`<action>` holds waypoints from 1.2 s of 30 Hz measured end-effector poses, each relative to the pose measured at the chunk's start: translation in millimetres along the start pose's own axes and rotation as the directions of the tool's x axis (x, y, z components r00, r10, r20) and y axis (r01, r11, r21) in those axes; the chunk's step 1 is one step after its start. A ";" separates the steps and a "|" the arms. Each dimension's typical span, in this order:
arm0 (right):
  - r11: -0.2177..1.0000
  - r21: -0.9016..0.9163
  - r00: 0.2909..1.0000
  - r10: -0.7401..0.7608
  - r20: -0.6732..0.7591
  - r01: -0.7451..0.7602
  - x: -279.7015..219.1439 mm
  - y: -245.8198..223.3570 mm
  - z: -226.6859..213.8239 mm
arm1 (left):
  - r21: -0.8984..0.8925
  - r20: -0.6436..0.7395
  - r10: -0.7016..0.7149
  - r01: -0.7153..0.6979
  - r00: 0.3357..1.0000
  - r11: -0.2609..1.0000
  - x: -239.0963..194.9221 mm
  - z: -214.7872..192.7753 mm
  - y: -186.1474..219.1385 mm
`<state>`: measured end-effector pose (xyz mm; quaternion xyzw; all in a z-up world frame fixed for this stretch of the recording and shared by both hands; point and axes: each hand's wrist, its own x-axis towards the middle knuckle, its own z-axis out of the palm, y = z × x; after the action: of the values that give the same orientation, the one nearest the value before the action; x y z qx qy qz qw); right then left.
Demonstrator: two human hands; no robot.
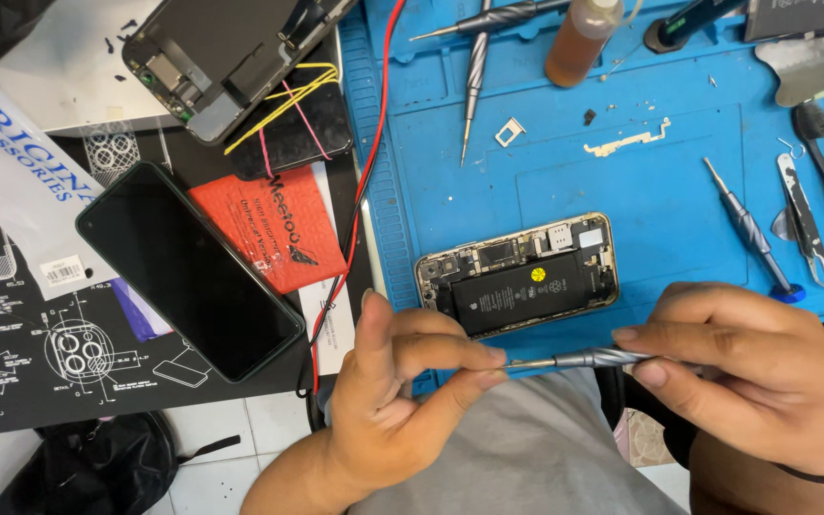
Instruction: The person uses a screwdriver to remove screws from the internal frame of a disassembled smartphone. They then use tweezers to lift and remove a small metal bracket from the device.
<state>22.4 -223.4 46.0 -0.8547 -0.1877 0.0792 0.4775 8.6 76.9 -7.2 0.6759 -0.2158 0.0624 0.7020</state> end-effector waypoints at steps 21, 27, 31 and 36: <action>0.821 -0.524 0.967 0.252 -0.029 -0.229 -71.3 42.9 -86.0 | 0.478 -0.034 -0.132 0.132 0.991 0.868 17.5 -11.4 3.6; 0.788 -0.616 0.988 0.092 0.121 0.003 -53.1 4.8 -89.2 | 0.663 0.048 -0.108 0.050 0.993 0.747 16.0 -2.0 -4.3; 0.704 -0.686 0.958 0.030 0.286 0.183 -9.9 -23.5 -78.5 | 0.683 0.051 -0.123 0.055 0.991 0.728 13.1 -1.5 -7.7; 0.713 -0.679 0.960 0.026 0.278 0.177 14.1 -34.4 -65.2 | 0.710 0.038 -0.123 0.060 0.992 0.702 9.5 -2.1 -10.3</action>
<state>47.4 -252.8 110.3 -0.9439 -0.3015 0.0976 0.0930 21.5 76.3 -13.0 0.9048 -0.1704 0.0777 0.3824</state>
